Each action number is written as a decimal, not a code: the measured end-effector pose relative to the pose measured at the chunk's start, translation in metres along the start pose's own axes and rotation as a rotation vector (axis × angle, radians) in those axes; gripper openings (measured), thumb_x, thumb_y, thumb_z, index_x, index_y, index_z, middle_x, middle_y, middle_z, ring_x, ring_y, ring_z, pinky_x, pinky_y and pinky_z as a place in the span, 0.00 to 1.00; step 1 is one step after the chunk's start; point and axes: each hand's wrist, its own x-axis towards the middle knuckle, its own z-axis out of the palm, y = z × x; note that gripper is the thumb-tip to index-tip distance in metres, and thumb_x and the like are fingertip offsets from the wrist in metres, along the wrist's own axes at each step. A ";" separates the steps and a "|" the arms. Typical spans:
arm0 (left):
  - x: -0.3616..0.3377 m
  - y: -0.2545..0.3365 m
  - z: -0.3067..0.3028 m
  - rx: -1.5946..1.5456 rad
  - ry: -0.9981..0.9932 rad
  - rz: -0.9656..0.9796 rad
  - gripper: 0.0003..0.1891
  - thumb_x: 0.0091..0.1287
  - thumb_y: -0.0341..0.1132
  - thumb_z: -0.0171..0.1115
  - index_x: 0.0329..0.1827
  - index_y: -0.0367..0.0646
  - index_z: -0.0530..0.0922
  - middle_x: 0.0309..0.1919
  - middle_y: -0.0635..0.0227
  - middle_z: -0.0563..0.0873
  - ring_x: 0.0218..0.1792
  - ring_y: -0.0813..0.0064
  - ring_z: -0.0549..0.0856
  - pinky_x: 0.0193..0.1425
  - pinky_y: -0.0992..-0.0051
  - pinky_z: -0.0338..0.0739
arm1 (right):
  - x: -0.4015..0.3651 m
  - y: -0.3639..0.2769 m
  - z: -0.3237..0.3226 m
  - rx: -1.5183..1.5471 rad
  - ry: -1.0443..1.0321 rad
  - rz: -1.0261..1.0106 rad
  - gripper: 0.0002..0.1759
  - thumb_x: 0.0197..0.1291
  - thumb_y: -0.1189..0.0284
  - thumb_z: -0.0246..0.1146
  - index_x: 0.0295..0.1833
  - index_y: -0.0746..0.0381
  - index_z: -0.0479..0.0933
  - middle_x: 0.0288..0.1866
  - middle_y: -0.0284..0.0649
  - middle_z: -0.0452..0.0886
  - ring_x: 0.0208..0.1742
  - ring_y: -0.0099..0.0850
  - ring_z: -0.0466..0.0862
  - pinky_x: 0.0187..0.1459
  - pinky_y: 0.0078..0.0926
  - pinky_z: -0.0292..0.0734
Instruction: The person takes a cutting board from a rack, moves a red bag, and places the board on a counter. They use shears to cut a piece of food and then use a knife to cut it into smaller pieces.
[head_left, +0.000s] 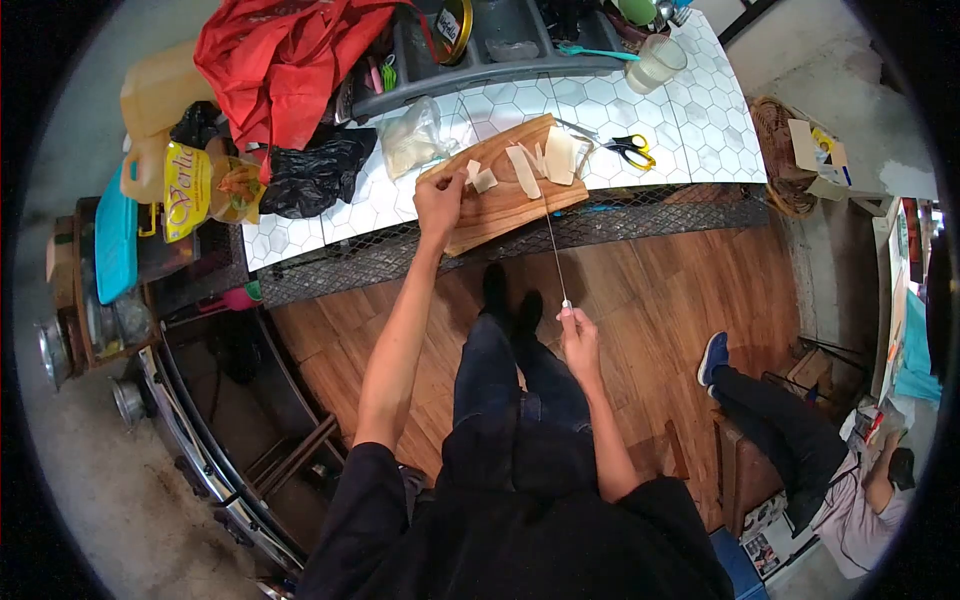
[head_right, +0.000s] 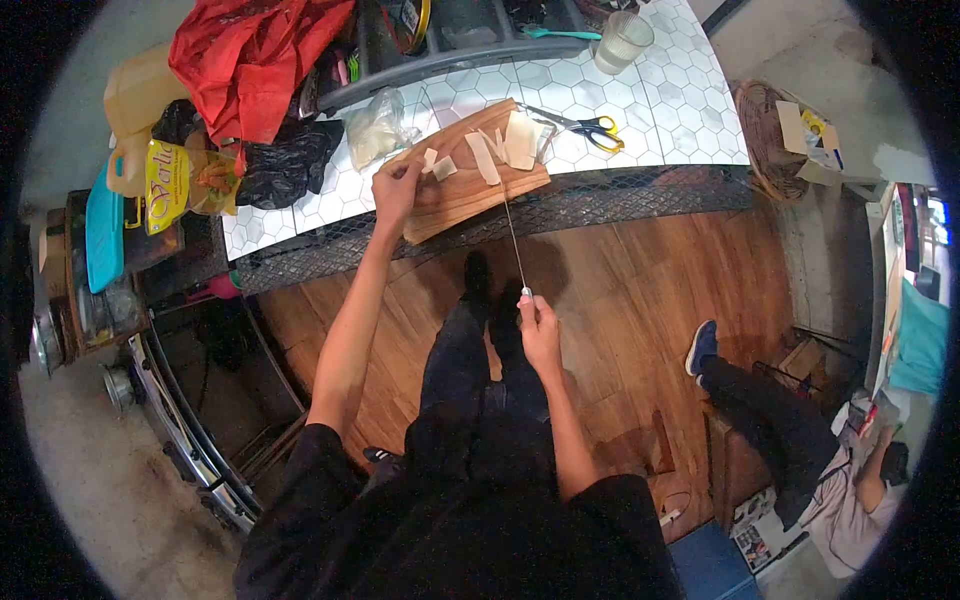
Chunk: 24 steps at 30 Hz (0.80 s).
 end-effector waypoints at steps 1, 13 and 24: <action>0.004 -0.004 0.000 -0.011 -0.056 -0.027 0.18 0.66 0.43 0.67 0.34 0.32 0.86 0.23 0.64 0.87 0.24 0.74 0.84 0.32 0.71 0.76 | 0.000 -0.001 0.000 0.000 0.004 -0.002 0.21 0.75 0.58 0.53 0.36 0.65 0.74 0.21 0.30 0.67 0.25 0.20 0.69 0.28 0.24 0.65; 0.053 0.021 0.008 0.236 -0.292 0.203 0.14 0.65 0.40 0.65 0.35 0.35 0.88 0.25 0.62 0.88 0.26 0.74 0.85 0.33 0.72 0.78 | 0.000 -0.003 0.003 0.082 0.010 0.030 0.21 0.75 0.58 0.53 0.34 0.65 0.72 0.21 0.28 0.65 0.25 0.17 0.66 0.27 0.23 0.61; 0.055 0.039 0.044 0.517 -0.049 0.491 0.17 0.61 0.49 0.67 0.36 0.42 0.87 0.32 0.60 0.87 0.38 0.57 0.86 0.43 0.60 0.79 | 0.002 -0.012 0.010 0.097 0.036 0.000 0.21 0.74 0.58 0.54 0.34 0.65 0.73 0.21 0.28 0.65 0.24 0.18 0.65 0.26 0.23 0.60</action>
